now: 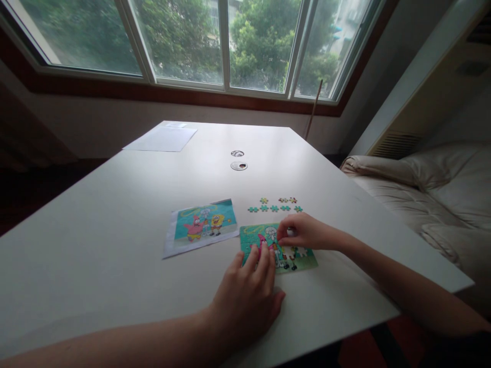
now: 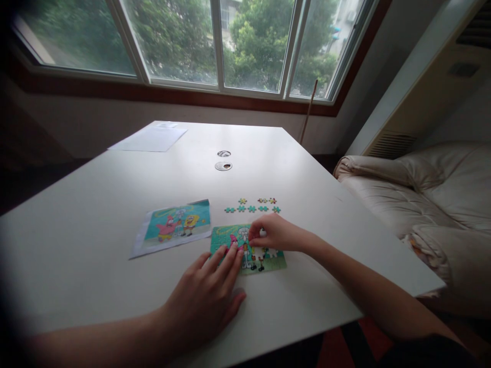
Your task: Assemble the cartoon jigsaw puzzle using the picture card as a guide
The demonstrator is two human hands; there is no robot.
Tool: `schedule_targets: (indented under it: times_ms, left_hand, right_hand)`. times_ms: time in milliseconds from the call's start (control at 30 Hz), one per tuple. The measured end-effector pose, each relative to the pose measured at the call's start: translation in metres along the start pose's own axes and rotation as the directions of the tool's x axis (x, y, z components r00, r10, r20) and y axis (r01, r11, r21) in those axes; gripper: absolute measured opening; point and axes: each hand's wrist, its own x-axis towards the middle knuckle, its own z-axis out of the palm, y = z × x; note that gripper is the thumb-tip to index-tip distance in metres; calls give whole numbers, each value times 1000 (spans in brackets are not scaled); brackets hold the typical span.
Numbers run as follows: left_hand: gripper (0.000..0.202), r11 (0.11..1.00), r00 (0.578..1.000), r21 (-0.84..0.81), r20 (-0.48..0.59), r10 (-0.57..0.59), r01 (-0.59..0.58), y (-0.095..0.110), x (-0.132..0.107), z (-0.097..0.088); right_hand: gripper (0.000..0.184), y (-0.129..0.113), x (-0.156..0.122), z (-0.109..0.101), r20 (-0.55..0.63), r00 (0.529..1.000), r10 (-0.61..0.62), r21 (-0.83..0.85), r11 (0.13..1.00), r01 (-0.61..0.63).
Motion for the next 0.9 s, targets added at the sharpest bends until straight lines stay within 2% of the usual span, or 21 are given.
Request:
schedule_targets:
  times_ms: [333,467,567,667,900]
  left_hand:
    - [56,1000,999,11,-31,9,-8,0,0,-1]
    - [54,999,998,-9,-49,49,-49,-2,1,0]
    - [47,991,989,-39,-90,121,-125,-3,1,3]
    - [40,984,976,-46,-142,162,-170,-3,0,7]
    - [37,981,964,-27,-193,183,-192,-3,0,10]
  right_hand:
    - [7,5,-3,7,-52,999,-16,11,1000,16]
    - [9,3,-4,0,-4,999,-51,51,997,51]
    - [13,9,-6,-10,-71,997,-43,38,998,46]
    - [15,24,-8,-23,-173,985,4,-23,1000,-8]
    - [16,78,-17,-51,-324,938,120,-215,957,-197]
